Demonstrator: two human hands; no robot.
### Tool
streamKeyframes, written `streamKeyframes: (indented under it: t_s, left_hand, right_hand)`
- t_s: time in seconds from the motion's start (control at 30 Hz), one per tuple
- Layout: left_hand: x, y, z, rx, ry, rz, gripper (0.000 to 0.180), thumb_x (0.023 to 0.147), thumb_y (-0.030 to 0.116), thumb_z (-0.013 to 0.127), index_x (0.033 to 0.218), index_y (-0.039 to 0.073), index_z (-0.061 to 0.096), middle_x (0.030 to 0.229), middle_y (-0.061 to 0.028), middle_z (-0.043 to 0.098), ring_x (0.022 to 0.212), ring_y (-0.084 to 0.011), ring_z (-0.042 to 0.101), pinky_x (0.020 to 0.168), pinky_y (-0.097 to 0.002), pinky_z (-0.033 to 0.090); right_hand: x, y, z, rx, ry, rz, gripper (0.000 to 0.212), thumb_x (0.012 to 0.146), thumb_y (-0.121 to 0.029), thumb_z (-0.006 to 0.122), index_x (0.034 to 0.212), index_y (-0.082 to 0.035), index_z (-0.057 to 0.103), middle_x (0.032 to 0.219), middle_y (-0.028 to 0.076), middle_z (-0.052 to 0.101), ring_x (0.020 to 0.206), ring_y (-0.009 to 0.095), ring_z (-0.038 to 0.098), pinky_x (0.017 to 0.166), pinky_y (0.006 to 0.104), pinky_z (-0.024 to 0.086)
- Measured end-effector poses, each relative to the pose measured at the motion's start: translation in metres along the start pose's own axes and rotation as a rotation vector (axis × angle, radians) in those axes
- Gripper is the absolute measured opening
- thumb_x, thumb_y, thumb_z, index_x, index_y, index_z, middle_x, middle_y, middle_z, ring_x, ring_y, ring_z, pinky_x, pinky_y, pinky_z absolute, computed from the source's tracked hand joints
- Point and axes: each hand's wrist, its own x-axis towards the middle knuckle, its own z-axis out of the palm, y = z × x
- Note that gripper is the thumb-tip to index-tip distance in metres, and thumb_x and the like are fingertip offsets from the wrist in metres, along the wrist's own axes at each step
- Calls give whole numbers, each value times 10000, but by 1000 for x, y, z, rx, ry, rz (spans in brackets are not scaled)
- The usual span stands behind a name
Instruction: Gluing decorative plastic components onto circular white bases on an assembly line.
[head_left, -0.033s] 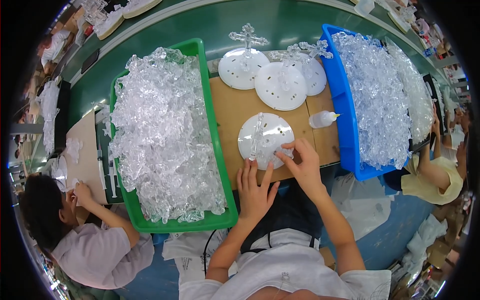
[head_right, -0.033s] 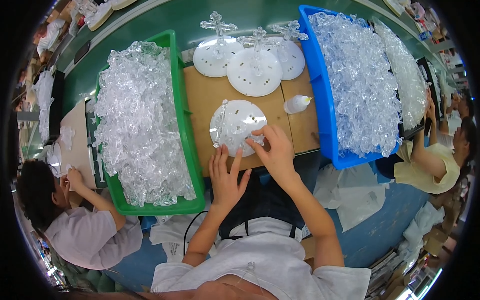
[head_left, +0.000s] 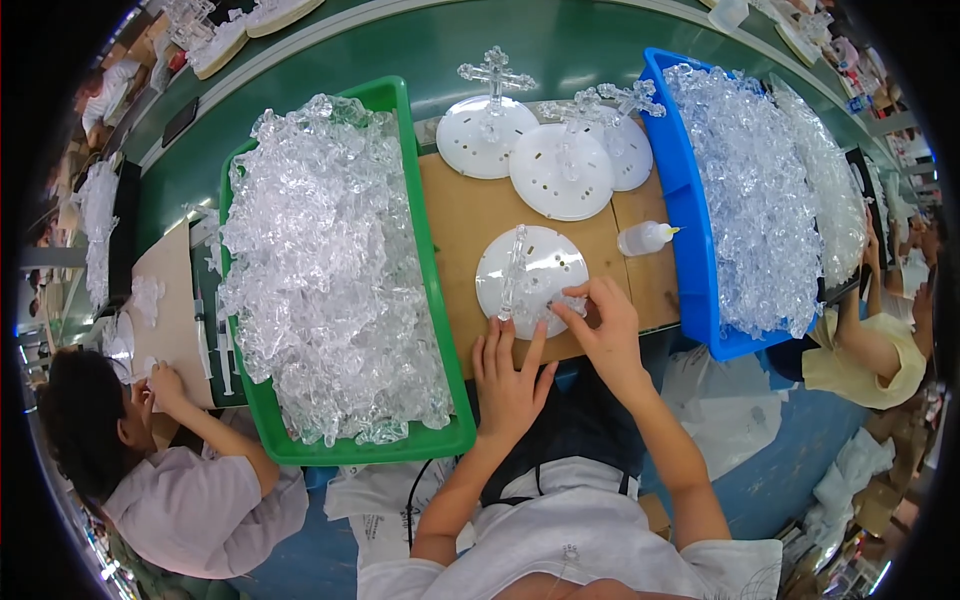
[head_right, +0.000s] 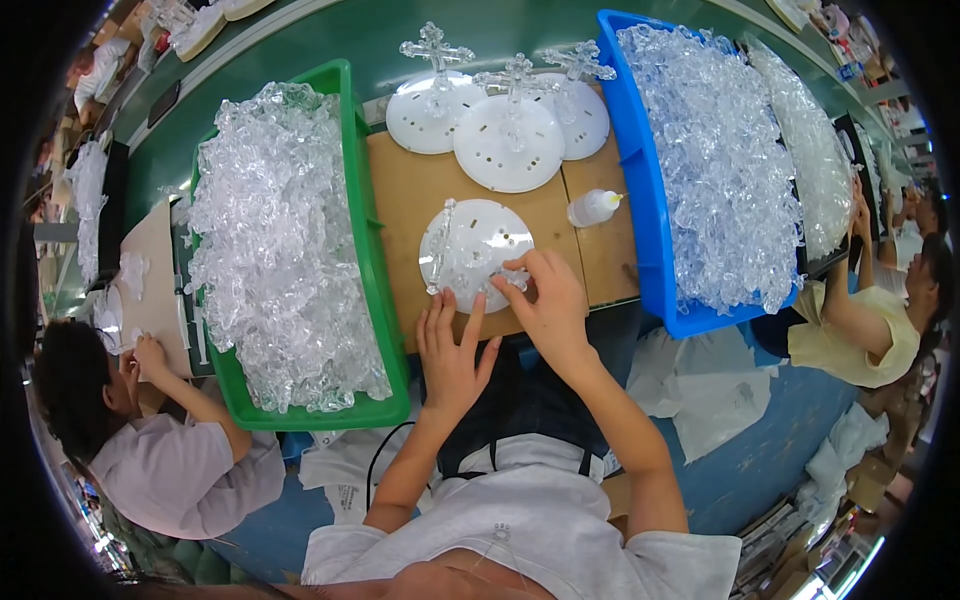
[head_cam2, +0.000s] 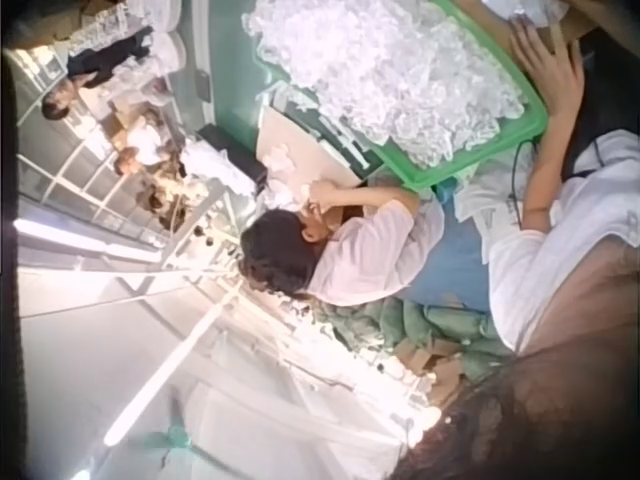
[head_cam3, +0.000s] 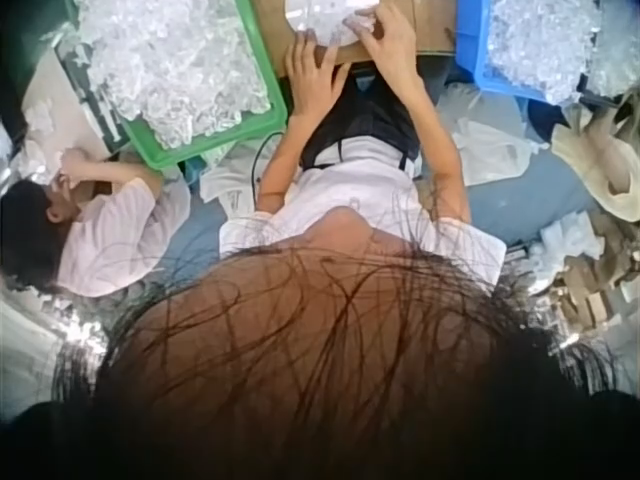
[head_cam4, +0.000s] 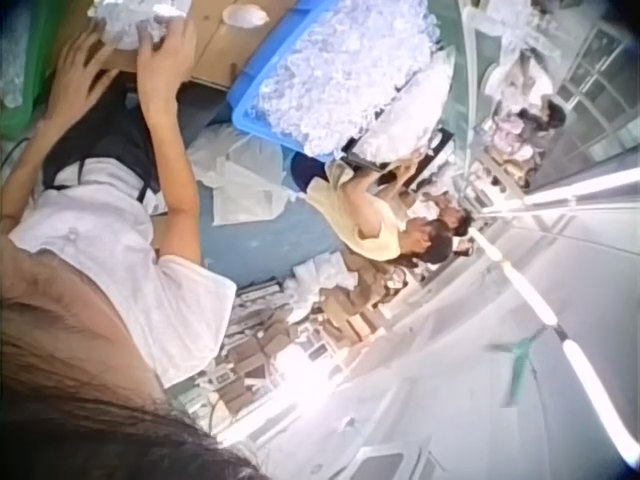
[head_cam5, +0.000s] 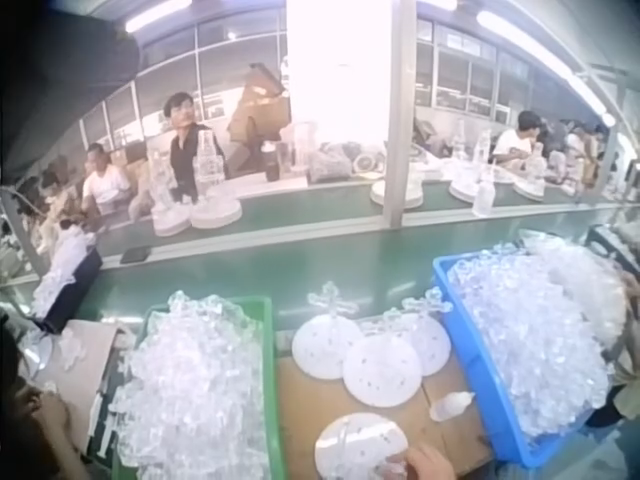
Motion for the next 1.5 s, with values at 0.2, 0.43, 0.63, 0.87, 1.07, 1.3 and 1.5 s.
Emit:
streamKeyframes:
  t_s: [0.2,0.43,0.63,0.87,1.07,1.3,1.5]
  left_hand:
    - [-4,-8,2,-50,1,19,503,903,299,549,1354,100,448,1376,-214,371,1320,-383,316,1033,-532,278]
    - [-6,-11,1,-63,-34,-5,509,906,308,537,1358,94,442,1417,-222,337,1343,-382,292,1046,-514,275]
    - [-6,-15,7,-124,35,57,531,866,321,590,1324,78,472,1386,-243,366,1317,-394,333,1052,-517,273]
    - [2,-5,5,-121,35,-7,540,871,416,567,1370,248,450,1358,-237,391,1289,-387,352,1040,-509,283]
    - [0,-4,9,-118,58,-11,539,871,424,565,1373,266,446,1365,-222,376,1301,-368,325,1055,-505,258]
    - [1,-11,-4,-210,54,-6,558,864,337,597,1369,156,444,1370,-204,380,1299,-373,339,1061,-492,273]
    - [-5,-16,-2,-266,75,15,547,846,274,623,1311,32,467,1398,-207,374,1310,-369,341,1057,-497,285]
  right_hand:
    - [5,3,-6,-15,-29,-31,199,754,-98,727,885,-12,606,753,79,501,622,159,466,542,273,389]
    - [15,-14,-8,-158,-160,0,204,743,-86,739,884,-8,614,768,69,506,609,133,473,542,247,391]
    - [22,7,-7,46,-254,50,154,785,-67,720,883,4,624,783,-30,501,636,36,416,543,189,341]
    - [19,1,-9,-98,-197,119,162,775,-92,734,875,-8,638,735,-49,476,658,27,374,548,175,310]
    - [13,8,-7,65,-131,160,176,767,-96,741,888,-8,646,722,-45,481,639,26,376,546,176,299]
    - [33,-2,-18,-81,-288,-17,181,755,-108,750,851,-17,626,707,-38,452,634,46,382,551,200,316]
    - [23,5,-13,-89,-277,9,198,760,-105,748,874,-17,611,738,-38,464,632,46,385,549,198,316]
